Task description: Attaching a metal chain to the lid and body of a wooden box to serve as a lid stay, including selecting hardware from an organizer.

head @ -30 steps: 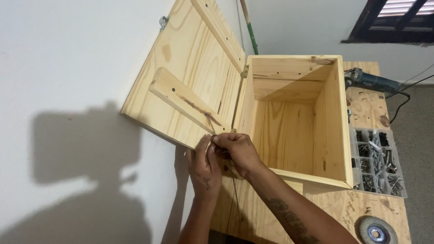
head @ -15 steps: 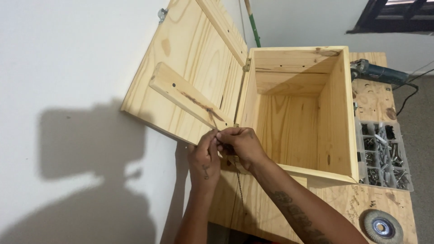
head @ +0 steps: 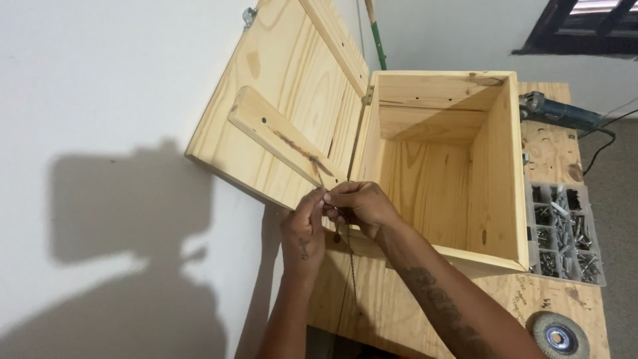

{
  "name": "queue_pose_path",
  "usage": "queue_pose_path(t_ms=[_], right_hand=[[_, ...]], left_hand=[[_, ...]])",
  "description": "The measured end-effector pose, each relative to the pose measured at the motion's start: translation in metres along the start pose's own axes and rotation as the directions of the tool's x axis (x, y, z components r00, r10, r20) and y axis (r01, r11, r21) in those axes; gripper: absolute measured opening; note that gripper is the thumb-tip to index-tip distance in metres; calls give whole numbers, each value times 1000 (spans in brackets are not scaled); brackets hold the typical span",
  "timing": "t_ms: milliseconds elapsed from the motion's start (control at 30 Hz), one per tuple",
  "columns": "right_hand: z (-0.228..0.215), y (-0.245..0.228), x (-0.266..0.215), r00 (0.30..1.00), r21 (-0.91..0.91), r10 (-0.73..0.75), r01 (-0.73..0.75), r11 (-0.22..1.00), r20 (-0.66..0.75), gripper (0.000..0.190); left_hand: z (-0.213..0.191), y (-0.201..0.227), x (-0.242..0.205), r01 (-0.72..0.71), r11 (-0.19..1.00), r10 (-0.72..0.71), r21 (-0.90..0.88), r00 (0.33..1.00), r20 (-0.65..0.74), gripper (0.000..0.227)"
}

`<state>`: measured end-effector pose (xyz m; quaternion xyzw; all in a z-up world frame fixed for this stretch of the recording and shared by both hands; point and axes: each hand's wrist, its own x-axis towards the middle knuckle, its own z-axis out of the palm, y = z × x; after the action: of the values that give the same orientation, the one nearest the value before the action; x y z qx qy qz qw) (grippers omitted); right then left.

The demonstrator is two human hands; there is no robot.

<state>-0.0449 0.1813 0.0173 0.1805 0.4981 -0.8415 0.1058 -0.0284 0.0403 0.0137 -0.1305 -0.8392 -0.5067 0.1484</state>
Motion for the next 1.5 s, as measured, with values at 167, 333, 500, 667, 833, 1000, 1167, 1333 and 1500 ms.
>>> queue_pose_path(t_ms=[167, 333, 500, 667, 833, 1000, 1167, 1333, 1500], right_hand=[[-4, -3, 4, 1000, 4, 11, -11, 1000, 13, 21], [-13, 7, 17, 999, 17, 40, -40, 999, 1, 36], [-15, 12, 17, 998, 2, 66, -66, 998, 8, 41], [-11, 11, 7, 999, 9, 23, -23, 1000, -23, 37], [-12, 10, 7, 999, -8, 24, -24, 1000, -21, 37], [-20, 11, 15, 997, -18, 18, -16, 1000, 77, 28], [-38, -8, -18, 975, -195, -45, 89, 977, 219, 21], [-78, 3, -24, 954, -447, -82, 211, 870, 290, 25], [-104, 7, -35, 964, -662, -197, 267, 701, 180, 20]], left_hand=[[4, -4, -3, -16, 1000, 16, 26, 1000, 1, 24], [6, -3, -2, 5, 998, -4, 66, 1000, -20, 23], [2, 8, -1, 29, 994, -32, 102, 999, 28, 21], [3, 22, -1, 64, 992, -65, 109, 998, 11, 21], [6, 28, -5, 102, 990, -102, 93, 995, -2, 21], [12, 27, -5, 72, 994, -68, 82, 997, -45, 20], [14, 18, -3, 78, 992, -74, 96, 996, -52, 20], [16, 18, -3, 85, 992, -78, 93, 994, -71, 19], [18, 18, -5, 71, 992, -62, 104, 994, -87, 18]])
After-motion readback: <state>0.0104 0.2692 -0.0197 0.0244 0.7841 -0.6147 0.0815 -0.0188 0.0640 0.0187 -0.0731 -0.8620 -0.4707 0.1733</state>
